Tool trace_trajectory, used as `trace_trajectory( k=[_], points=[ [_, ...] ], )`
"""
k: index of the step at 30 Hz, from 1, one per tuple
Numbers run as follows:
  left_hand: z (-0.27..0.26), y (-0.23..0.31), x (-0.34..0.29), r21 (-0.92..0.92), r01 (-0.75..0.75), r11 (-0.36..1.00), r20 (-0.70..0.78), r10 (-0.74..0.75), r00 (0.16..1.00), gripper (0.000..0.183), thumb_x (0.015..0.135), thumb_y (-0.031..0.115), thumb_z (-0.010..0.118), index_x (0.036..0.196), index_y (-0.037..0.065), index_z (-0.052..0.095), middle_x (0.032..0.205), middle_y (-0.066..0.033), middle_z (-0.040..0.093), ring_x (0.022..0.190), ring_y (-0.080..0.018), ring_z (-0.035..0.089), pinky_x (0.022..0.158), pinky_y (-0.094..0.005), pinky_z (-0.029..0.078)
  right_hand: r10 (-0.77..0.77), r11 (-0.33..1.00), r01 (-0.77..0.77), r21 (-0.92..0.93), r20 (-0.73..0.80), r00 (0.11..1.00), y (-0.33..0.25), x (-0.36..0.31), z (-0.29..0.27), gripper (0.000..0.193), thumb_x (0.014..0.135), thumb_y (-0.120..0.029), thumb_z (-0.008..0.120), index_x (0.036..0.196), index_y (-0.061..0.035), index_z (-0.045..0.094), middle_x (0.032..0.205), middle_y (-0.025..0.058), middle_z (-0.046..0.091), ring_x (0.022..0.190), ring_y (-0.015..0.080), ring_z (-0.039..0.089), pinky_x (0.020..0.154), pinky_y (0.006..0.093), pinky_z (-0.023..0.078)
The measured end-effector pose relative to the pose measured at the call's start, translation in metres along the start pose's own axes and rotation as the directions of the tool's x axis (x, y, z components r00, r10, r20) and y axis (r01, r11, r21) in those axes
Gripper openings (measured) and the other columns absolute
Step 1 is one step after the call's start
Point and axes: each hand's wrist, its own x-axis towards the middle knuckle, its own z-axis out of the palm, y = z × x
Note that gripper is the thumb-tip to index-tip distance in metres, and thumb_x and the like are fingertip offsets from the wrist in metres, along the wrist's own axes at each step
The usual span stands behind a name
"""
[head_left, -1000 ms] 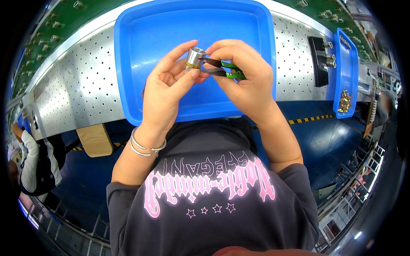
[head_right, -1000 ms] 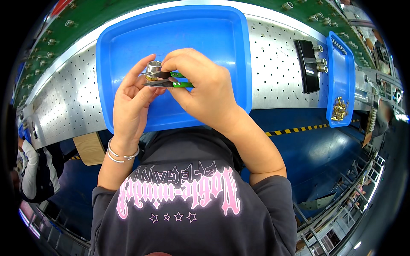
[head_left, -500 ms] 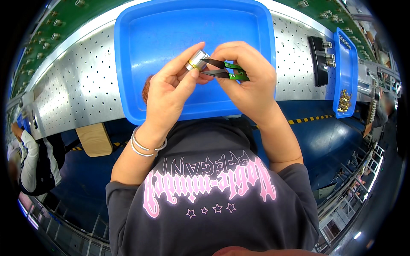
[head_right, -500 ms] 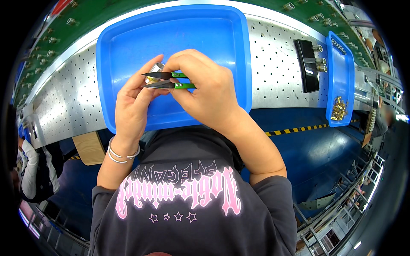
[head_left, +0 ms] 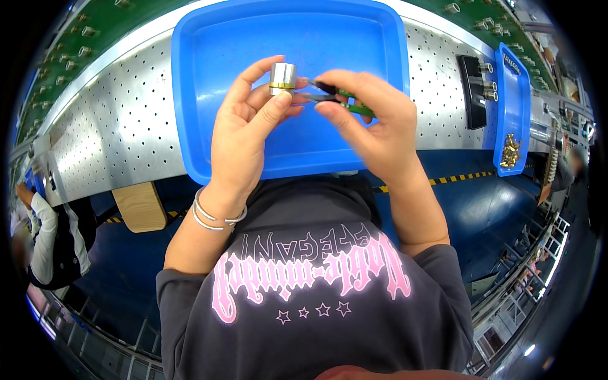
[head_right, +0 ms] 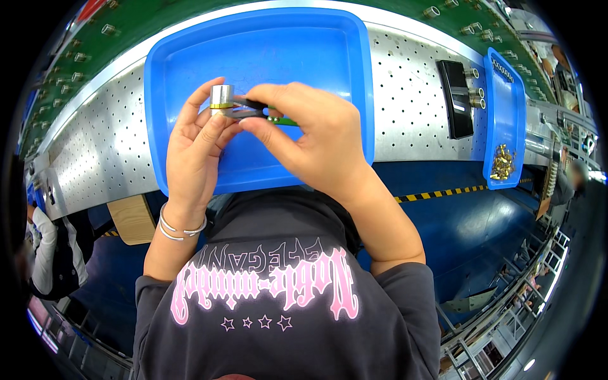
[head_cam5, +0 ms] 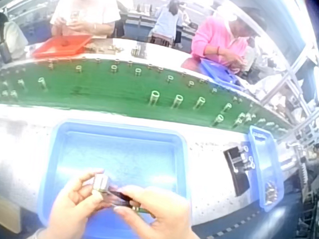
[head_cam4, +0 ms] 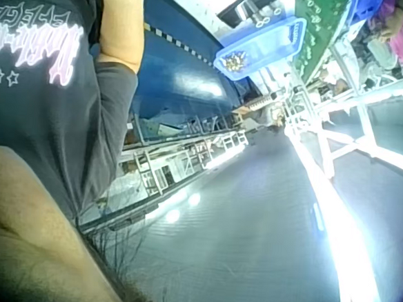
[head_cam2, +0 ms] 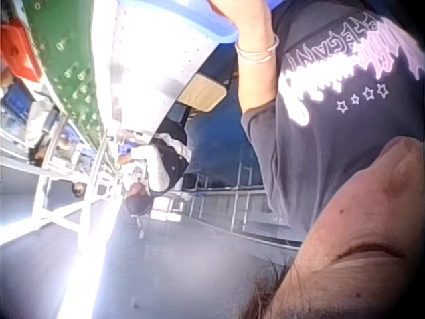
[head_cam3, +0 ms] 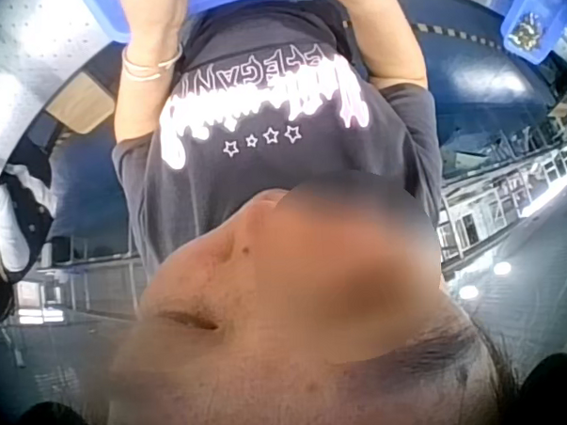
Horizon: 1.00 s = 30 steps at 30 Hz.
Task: The person picks up small cylindrical metal parts from a blue tray and uses green-handled pliers to manipulate a brass ring on each part. They repeatedly pick, adjust, and place the parts back into the tray in a repetitive assembly loop.
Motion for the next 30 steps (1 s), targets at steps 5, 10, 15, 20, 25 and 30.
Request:
trace_trajectory(
  k=[5, 10, 15, 20, 25, 30],
  points=[
    [0.001, -0.001, 0.000, 0.024, -0.041, 0.999, 0.038, 0.040, 0.998, 0.048, 0.088, 0.010, 0.056, 0.131, 0.000, 0.037, 0.113, -0.0179, 0.057, 0.103, -0.0197, 0.057, 0.090, -0.0311, 0.046, -0.074, 0.995, 0.071, -0.074, -0.029, 0.997, 0.017, -0.004, 0.009, 0.016, 0.074, -0.019, 0.071, 0.086, -0.0093, 0.068, 0.068, 0.0048, 0.062, 0.055, 0.0186, 0.058, 0.047, 0.0266, 0.041],
    [0.001, -0.001, -0.001, 0.003, -0.043, 0.999, 0.028, 0.043, 0.999, 0.048, 0.085, 0.008, 0.060, 0.128, 0.001, 0.040, 0.111, -0.0164, 0.058, 0.102, -0.0190, 0.057, 0.090, -0.0308, 0.045, -0.081, 0.995, 0.078, -0.064, -0.041, 0.996, 0.017, -0.004, 0.010, 0.014, 0.075, -0.019, 0.070, 0.085, -0.0098, 0.068, 0.067, 0.0048, 0.062, 0.053, 0.0189, 0.056, 0.046, 0.0274, 0.040],
    [0.002, -0.003, -0.001, -0.009, -0.039, 0.999, 0.024, 0.040, 0.999, 0.048, 0.083, 0.006, 0.063, 0.127, 0.001, 0.043, 0.109, -0.0151, 0.060, 0.102, -0.0177, 0.056, 0.090, -0.0291, 0.044, -0.050, 0.998, 0.049, -0.040, -0.032, 0.998, 0.015, -0.005, 0.009, 0.012, 0.075, -0.018, 0.070, 0.084, -0.0110, 0.068, 0.063, 0.0044, 0.060, 0.051, 0.0180, 0.054, 0.044, 0.0276, 0.039],
    [0.002, -0.004, -0.002, -0.005, -0.036, 0.999, 0.020, 0.036, 0.999, 0.048, 0.083, 0.006, 0.063, 0.127, 0.002, 0.043, 0.109, -0.0148, 0.060, 0.102, -0.0177, 0.056, 0.090, -0.0287, 0.043, -0.056, 0.997, 0.055, -0.048, -0.025, 0.998, 0.017, -0.006, 0.009, 0.012, 0.075, -0.018, 0.070, 0.084, -0.0112, 0.068, 0.063, 0.0039, 0.059, 0.050, 0.0176, 0.054, 0.044, 0.0274, 0.038],
    [0.002, -0.004, -0.002, 0.008, -0.039, 0.999, 0.018, 0.039, 0.999, 0.048, 0.083, 0.004, 0.063, 0.126, 0.002, 0.044, 0.109, -0.0149, 0.060, 0.102, -0.0182, 0.056, 0.091, -0.0291, 0.043, -0.047, 0.998, 0.046, -0.053, -0.018, 0.999, 0.016, -0.006, 0.008, 0.012, 0.075, -0.019, 0.070, 0.083, -0.0109, 0.068, 0.063, 0.0036, 0.060, 0.050, 0.0177, 0.054, 0.044, 0.0276, 0.038],
    [0.002, -0.002, -0.003, 0.011, -0.030, 0.999, 0.009, 0.030, 1.000, 0.048, 0.082, 0.004, 0.064, 0.126, 0.002, 0.044, 0.109, -0.0148, 0.060, 0.101, -0.0186, 0.057, 0.090, -0.0293, 0.043, -0.045, 0.997, 0.043, -0.057, -0.047, 0.998, 0.016, -0.005, 0.008, 0.012, 0.075, -0.019, 0.070, 0.083, -0.0104, 0.068, 0.064, 0.0038, 0.061, 0.051, 0.0176, 0.055, 0.044, 0.0270, 0.039]
  ],
)
